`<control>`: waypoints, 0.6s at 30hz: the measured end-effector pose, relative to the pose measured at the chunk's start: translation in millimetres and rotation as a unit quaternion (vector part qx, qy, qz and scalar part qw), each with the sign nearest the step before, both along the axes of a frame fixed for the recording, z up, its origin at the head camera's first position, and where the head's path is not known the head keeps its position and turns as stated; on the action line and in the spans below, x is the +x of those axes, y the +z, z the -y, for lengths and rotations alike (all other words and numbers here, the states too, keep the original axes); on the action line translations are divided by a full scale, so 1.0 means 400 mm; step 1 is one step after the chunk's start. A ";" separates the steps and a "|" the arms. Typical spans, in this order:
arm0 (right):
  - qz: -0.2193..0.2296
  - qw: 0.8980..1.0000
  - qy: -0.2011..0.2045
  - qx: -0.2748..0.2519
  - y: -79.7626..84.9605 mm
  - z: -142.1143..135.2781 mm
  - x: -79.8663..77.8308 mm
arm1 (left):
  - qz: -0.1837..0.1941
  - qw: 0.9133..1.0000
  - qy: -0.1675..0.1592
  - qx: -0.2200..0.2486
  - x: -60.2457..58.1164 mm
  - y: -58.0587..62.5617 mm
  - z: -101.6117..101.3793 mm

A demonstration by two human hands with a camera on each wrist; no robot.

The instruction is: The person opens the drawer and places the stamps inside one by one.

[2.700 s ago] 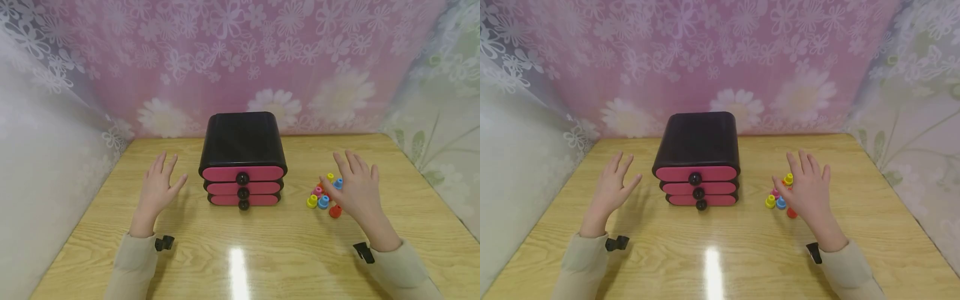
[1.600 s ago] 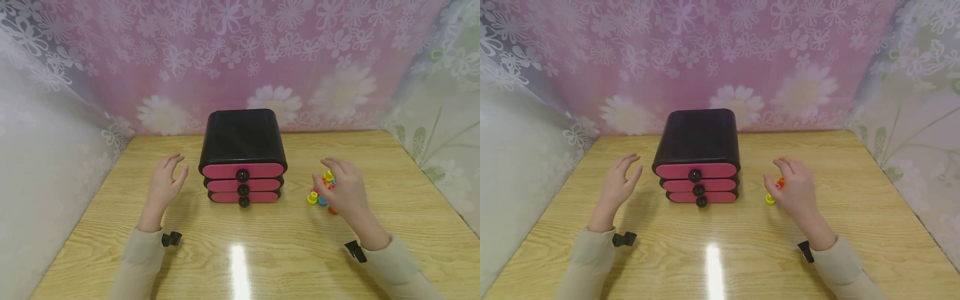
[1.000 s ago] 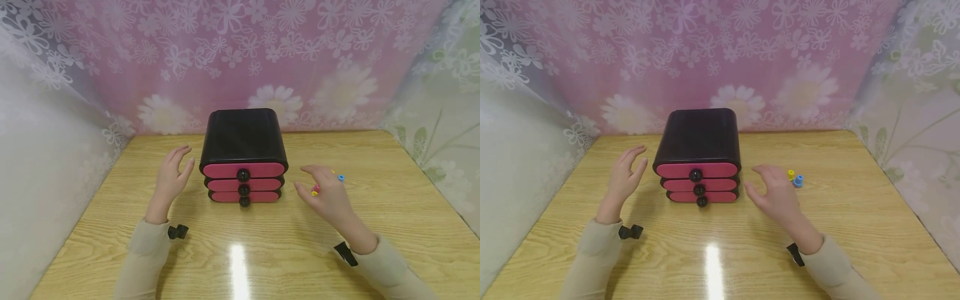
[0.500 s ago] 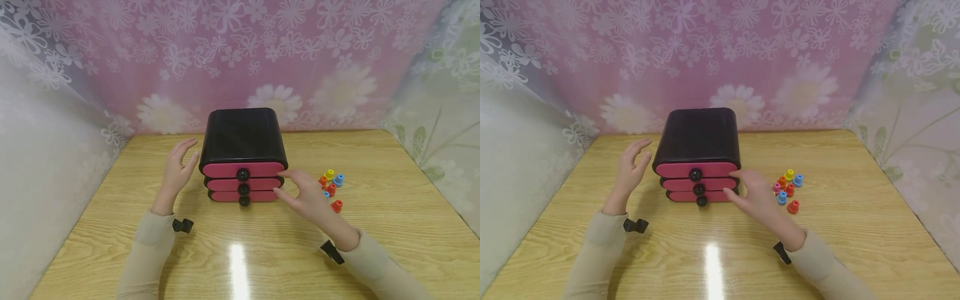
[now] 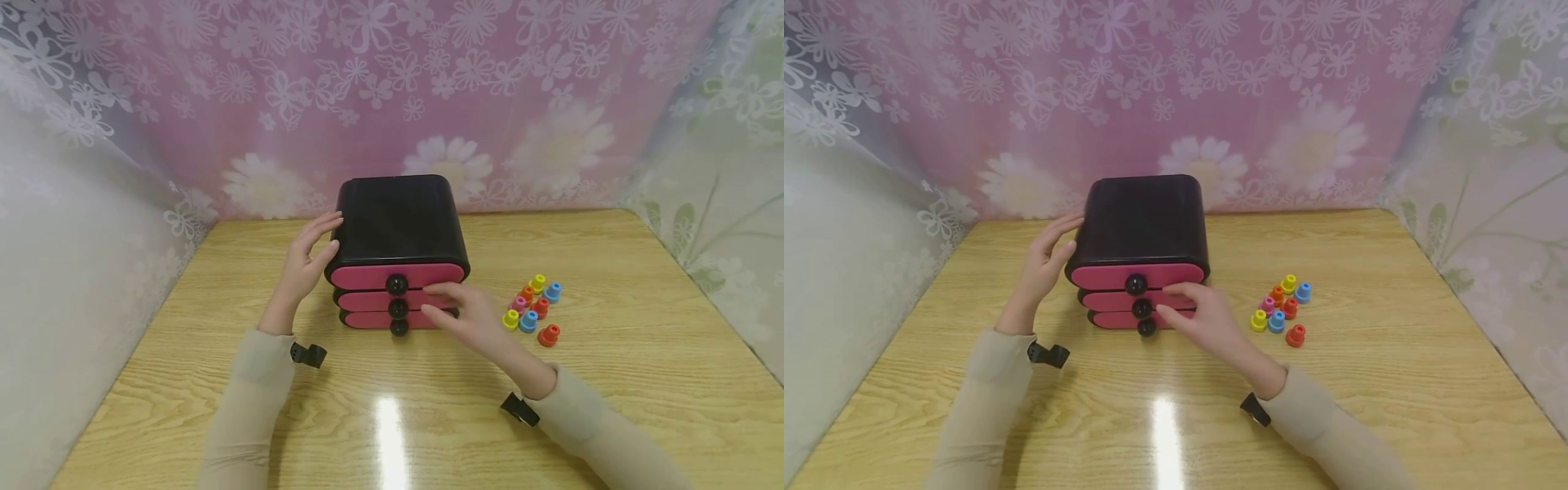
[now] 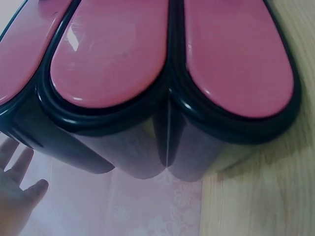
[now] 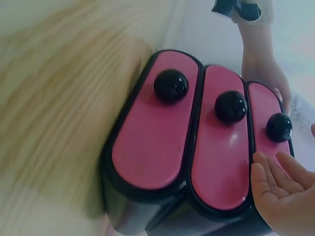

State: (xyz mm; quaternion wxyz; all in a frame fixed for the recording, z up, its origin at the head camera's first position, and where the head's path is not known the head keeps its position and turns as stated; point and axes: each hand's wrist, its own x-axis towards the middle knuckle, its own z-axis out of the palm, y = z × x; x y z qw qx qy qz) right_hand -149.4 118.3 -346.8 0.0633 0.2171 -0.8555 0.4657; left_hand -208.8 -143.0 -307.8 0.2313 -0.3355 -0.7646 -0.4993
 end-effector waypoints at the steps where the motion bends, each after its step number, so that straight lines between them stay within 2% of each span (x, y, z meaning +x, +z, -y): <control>1: 0.009 1.000 0.000 -0.004 -0.002 0.004 -0.002 | -0.002 1.000 -0.006 0.004 -0.004 -0.001 -0.001; 8: 0.092 0.994 0.006 -0.058 -0.011 0.033 -0.014 | -0.010 0.998 -0.047 0.030 -0.024 0.000 -0.011; 14: 0.113 0.988 -0.004 -0.102 -0.018 0.057 -0.024 | -0.033 0.995 -0.074 0.056 -0.042 -0.004 -0.015; 18: 0.133 0.981 0.008 -0.142 -0.018 0.070 -0.031 | -0.039 0.994 -0.085 0.057 -0.049 -0.008 -0.020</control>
